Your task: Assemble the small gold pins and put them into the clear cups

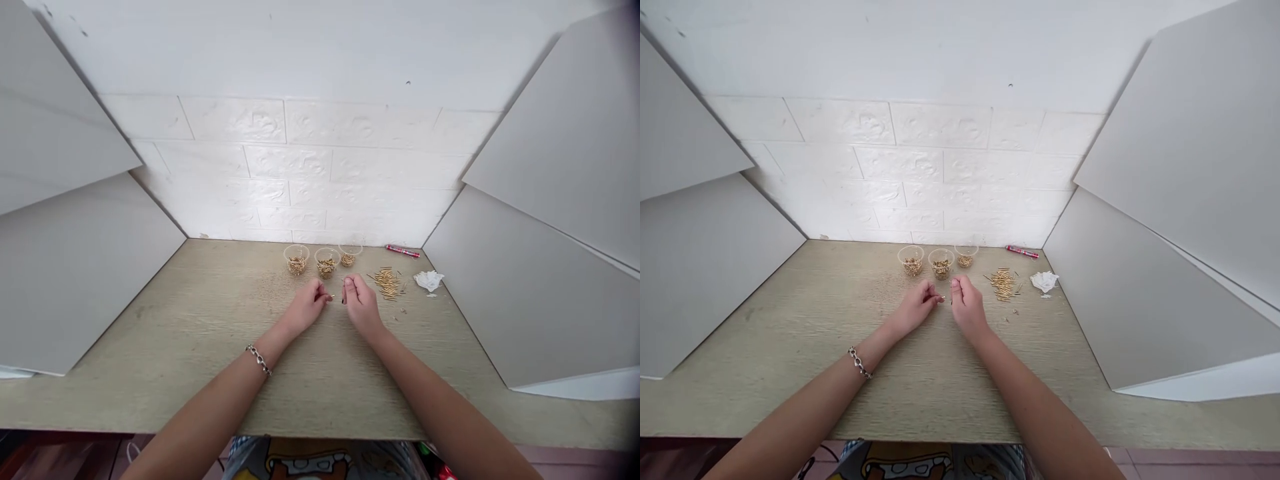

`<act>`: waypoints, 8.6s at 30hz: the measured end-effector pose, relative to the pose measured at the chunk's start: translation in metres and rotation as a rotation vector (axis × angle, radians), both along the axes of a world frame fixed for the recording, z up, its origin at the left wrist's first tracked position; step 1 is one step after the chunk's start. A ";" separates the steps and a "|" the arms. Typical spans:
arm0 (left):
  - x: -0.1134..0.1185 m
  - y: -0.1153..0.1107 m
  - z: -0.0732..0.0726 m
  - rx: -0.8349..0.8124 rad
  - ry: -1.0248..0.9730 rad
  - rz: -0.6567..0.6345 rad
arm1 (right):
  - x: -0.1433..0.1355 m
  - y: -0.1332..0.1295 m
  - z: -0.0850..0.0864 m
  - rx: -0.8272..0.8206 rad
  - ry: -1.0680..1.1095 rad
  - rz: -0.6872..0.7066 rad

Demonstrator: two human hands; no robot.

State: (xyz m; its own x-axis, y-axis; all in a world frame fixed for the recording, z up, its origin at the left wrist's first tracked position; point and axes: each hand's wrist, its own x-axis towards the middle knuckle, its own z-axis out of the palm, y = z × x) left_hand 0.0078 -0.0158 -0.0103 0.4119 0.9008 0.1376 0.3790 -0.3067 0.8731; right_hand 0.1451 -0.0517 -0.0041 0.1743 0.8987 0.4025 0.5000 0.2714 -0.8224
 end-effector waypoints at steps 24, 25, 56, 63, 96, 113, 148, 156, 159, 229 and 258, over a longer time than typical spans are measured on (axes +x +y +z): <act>-0.001 0.002 0.005 -0.175 -0.186 0.019 | 0.004 0.009 -0.007 -0.155 -0.117 0.167; -0.002 0.001 0.005 -0.190 -0.179 0.023 | 0.004 0.008 -0.006 -0.150 -0.111 0.158; 0.000 0.004 0.006 -0.262 -0.221 -0.007 | 0.012 0.004 0.007 -0.066 -0.267 0.092; -0.001 0.004 0.007 -0.240 -0.190 -0.001 | 0.012 0.002 0.005 -0.031 -0.457 0.094; -0.009 0.005 0.006 0.125 0.242 -0.114 | 0.017 0.005 0.005 -0.101 -0.476 0.211; -0.013 0.004 0.009 0.263 0.369 -0.131 | 0.013 0.016 -0.008 -0.462 0.021 0.296; -0.012 0.001 0.017 0.219 0.370 -0.079 | 0.006 0.006 -0.011 -0.006 -0.577 0.198; -0.015 0.004 0.015 0.269 0.380 -0.171 | 0.012 0.005 -0.002 -0.102 -0.476 0.272; -0.016 0.005 0.016 0.253 0.354 -0.160 | 0.010 0.005 -0.004 -0.176 -0.315 0.247; -0.016 0.006 0.022 0.305 0.444 -0.114 | 0.001 0.003 -0.001 -0.197 -0.173 0.124; -0.014 0.006 0.019 0.452 0.529 -0.201 | 0.001 0.002 -0.002 -0.181 -0.205 0.134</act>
State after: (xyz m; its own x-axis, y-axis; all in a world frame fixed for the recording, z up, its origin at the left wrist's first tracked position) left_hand -0.0063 -0.0099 0.0092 0.6784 0.7025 0.2151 0.6138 -0.7028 0.3597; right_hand 0.1460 -0.0494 -0.0059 -0.0193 0.9686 0.2479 0.6304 0.2043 -0.7489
